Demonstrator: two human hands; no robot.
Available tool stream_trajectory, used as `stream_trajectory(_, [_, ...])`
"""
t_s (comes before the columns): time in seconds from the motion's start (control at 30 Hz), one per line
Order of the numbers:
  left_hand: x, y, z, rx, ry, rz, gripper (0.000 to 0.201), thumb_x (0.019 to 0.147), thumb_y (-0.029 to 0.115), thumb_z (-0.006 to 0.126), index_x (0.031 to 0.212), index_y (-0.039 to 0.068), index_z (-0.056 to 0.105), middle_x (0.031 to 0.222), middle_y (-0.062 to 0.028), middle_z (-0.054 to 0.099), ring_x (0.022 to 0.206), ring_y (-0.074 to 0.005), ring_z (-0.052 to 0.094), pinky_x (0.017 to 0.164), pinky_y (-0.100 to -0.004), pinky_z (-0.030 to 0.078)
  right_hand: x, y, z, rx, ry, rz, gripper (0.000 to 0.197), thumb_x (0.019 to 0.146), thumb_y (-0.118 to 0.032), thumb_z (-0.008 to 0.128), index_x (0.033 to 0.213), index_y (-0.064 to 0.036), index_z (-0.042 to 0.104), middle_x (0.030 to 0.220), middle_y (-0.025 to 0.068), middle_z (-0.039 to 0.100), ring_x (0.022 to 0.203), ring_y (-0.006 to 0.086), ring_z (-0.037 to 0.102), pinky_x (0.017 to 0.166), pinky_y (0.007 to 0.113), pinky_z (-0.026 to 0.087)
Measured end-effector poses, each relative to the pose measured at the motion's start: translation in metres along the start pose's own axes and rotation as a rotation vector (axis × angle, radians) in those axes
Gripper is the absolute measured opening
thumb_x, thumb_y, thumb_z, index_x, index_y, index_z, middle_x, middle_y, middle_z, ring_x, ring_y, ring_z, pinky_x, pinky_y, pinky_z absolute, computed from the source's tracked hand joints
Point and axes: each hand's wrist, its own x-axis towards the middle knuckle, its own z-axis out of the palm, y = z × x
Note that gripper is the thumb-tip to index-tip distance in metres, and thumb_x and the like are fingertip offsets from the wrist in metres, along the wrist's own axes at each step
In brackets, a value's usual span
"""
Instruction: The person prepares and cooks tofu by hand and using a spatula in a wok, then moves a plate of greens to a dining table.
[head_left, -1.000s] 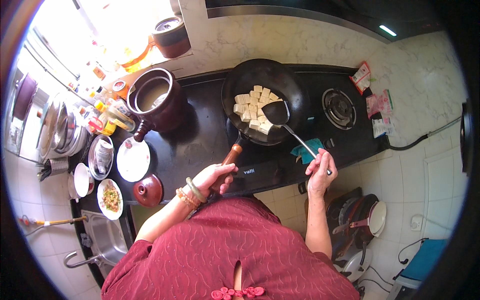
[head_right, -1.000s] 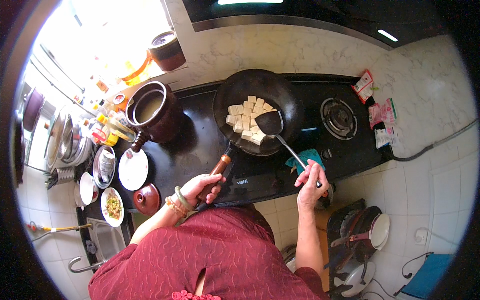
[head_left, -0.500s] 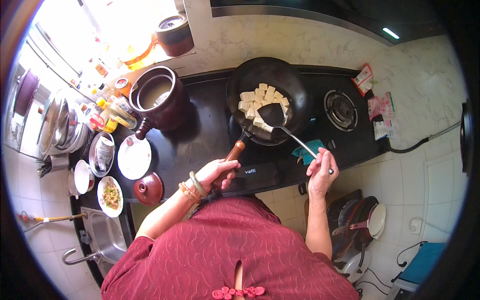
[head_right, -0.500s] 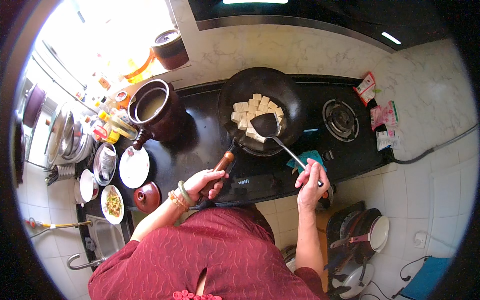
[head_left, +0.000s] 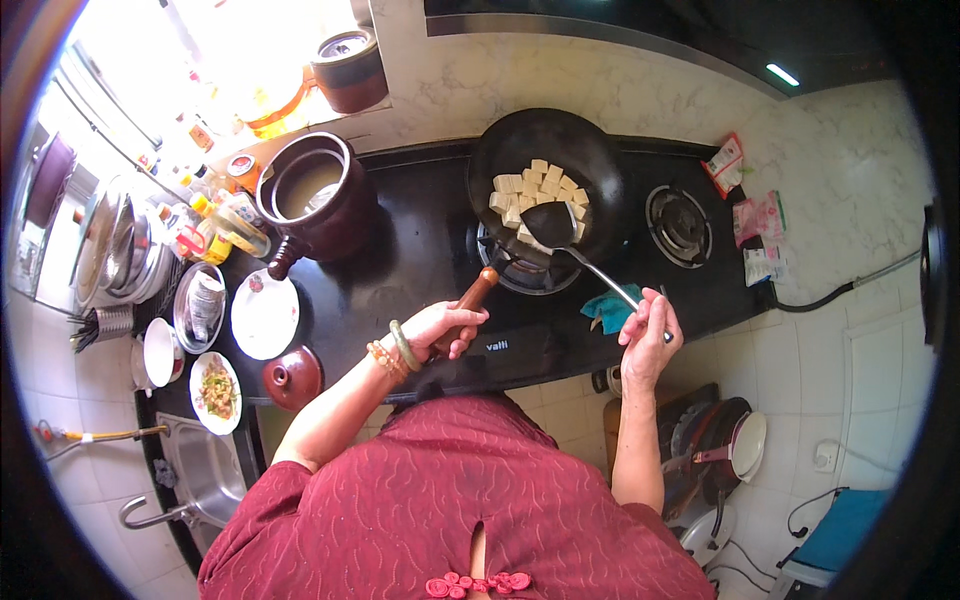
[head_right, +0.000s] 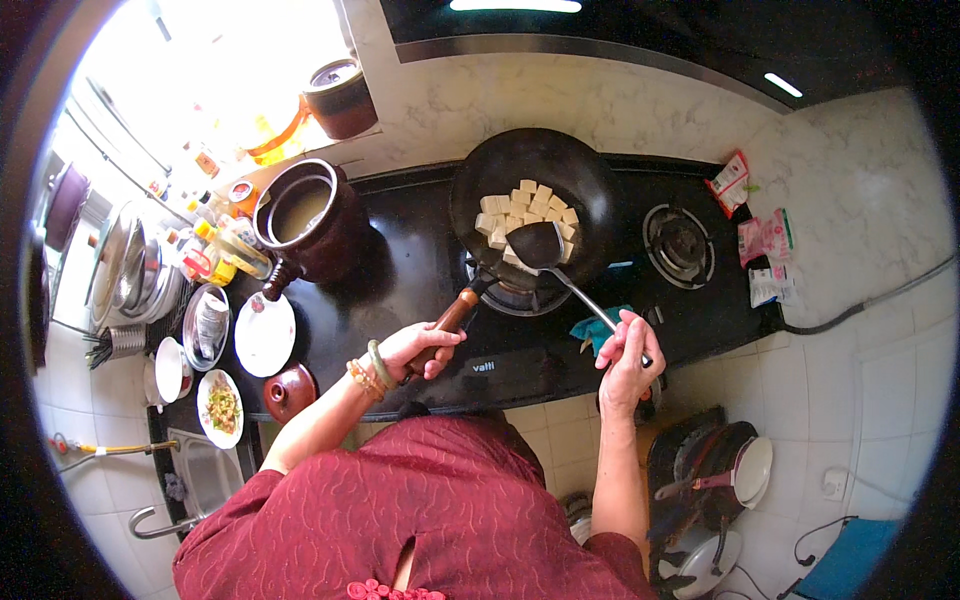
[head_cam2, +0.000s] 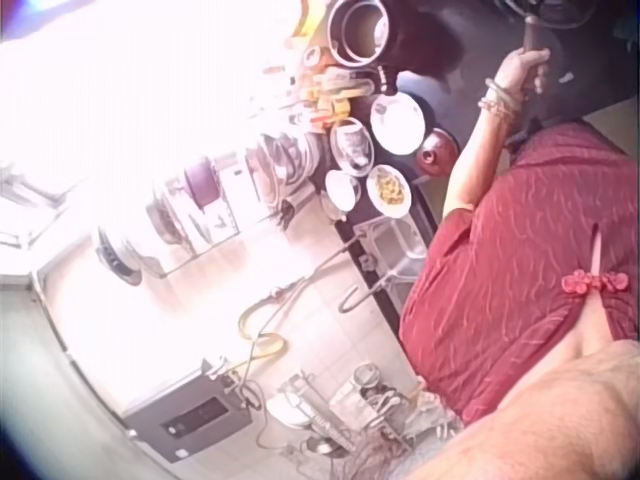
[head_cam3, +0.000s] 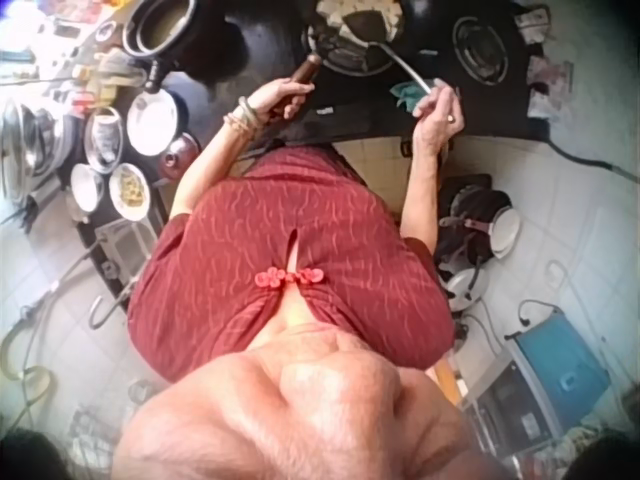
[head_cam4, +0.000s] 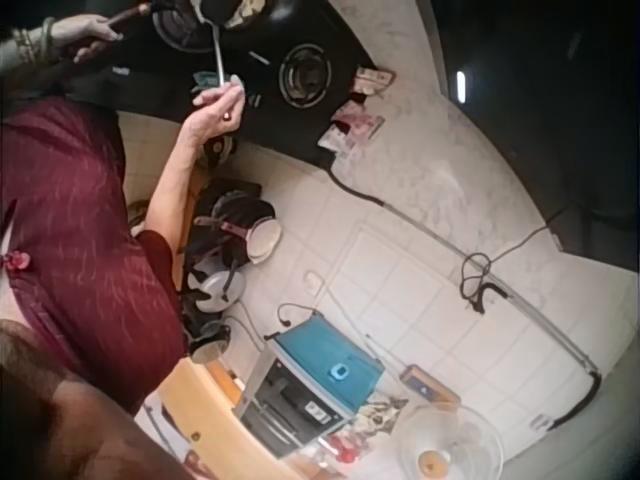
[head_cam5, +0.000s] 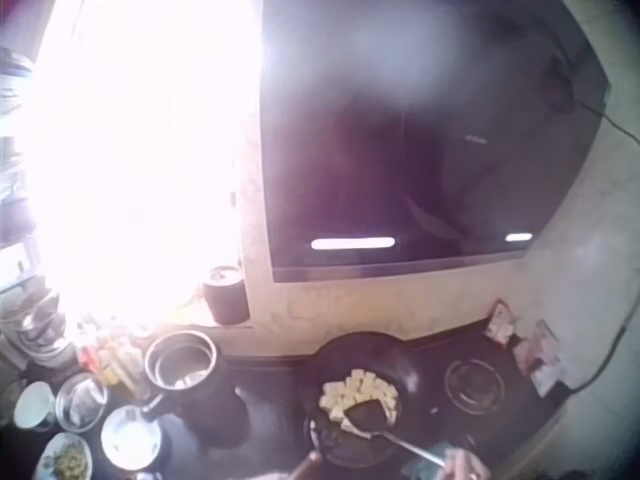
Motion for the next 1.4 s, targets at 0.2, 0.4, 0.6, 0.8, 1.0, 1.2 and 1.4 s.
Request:
stream_trajectory(0.2, [0.004,0.001,0.004,-0.016,0.008,-0.013,0.02,0.091,0.019,0.063,0.103,0.008,0.051,0.064,0.0027,0.048,0.045,-0.0069,0.044,0.041,-0.0221,0.038,0.001,0.01,-0.01,-0.015,-0.029,0.011,0.03,0.101,-0.026,0.053,0.103,0.0022,0.063,0.07,-0.0007,0.05,0.05,0.0058,0.047,0.038,0.019,0.037])
stream_trajectory(0.4, [0.003,0.0,0.004,-0.048,0.004,-0.028,0.018,0.092,0.019,0.063,0.102,0.009,0.051,0.063,0.0031,0.048,0.045,-0.0065,0.044,0.041,-0.0221,0.038,0.003,-0.001,0.0,0.0,0.011,0.013,0.03,0.1,-0.025,0.053,0.103,0.0019,0.064,0.069,-0.0015,0.051,0.049,0.0043,0.046,0.038,0.019,0.037])
stream_trajectory(0.6, [0.006,-0.004,0.0,-0.065,-0.028,-0.034,0.022,0.091,0.021,0.064,0.103,0.009,0.052,0.065,0.0018,0.051,0.046,-0.0077,0.048,0.042,-0.0225,0.041,0.002,0.005,-0.007,-0.009,-0.001,0.023,0.03,0.101,-0.025,0.053,0.103,0.0021,0.063,0.07,-0.0011,0.051,0.049,0.0051,0.046,0.038,0.019,0.037])
stream_trajectory(0.8, [0.006,0.0,0.005,0.002,0.005,0.019,0.024,0.089,0.021,0.068,0.1,0.008,0.052,0.066,0.0016,0.053,0.052,-0.0098,0.056,0.043,-0.0234,0.044,0.003,0.004,-0.006,0.004,0.014,0.024,0.029,0.1,-0.025,0.053,0.104,0.0027,0.062,0.071,-0.0006,0.05,0.05,0.0065,0.048,0.038,0.02,0.037])
stream_trajectory(1.0, [0.004,0.007,0.015,0.304,0.145,0.03,0.031,0.085,0.018,0.073,0.103,0.006,0.051,0.066,0.0003,0.053,0.046,-0.0104,0.052,0.04,-0.0247,0.041,0.004,-0.006,-0.002,0.024,0.044,0.018,0.03,0.1,-0.025,0.054,0.104,0.0027,0.062,0.072,-0.0003,0.051,0.051,0.0065,0.047,0.039,0.02,0.037])
stream_trajectory(1.2, [0.008,-0.001,0.021,0.336,0.159,0.045,0.029,0.083,0.013,0.072,0.101,0.005,0.05,0.063,0.0001,0.052,0.043,-0.0101,0.049,0.038,-0.025,0.038,0.006,0.006,-0.004,-0.027,-0.008,-0.018,0.03,0.1,-0.025,0.054,0.106,0.003,0.062,0.072,0.0,0.051,0.051,0.0063,0.048,0.039,0.02,0.038])
stream_trajectory(1.4, [0.006,-0.013,0.026,0.315,0.104,0.064,0.028,0.084,0.013,0.07,0.1,0.006,0.048,0.063,0.0,0.052,0.043,-0.0099,0.049,0.038,-0.0247,0.038,0.007,-0.011,-0.002,-0.023,0.038,-0.029,0.029,0.1,-0.025,0.054,0.105,0.0016,0.063,0.072,0.0,0.051,0.051,0.0066,0.049,0.04,0.02,0.038])
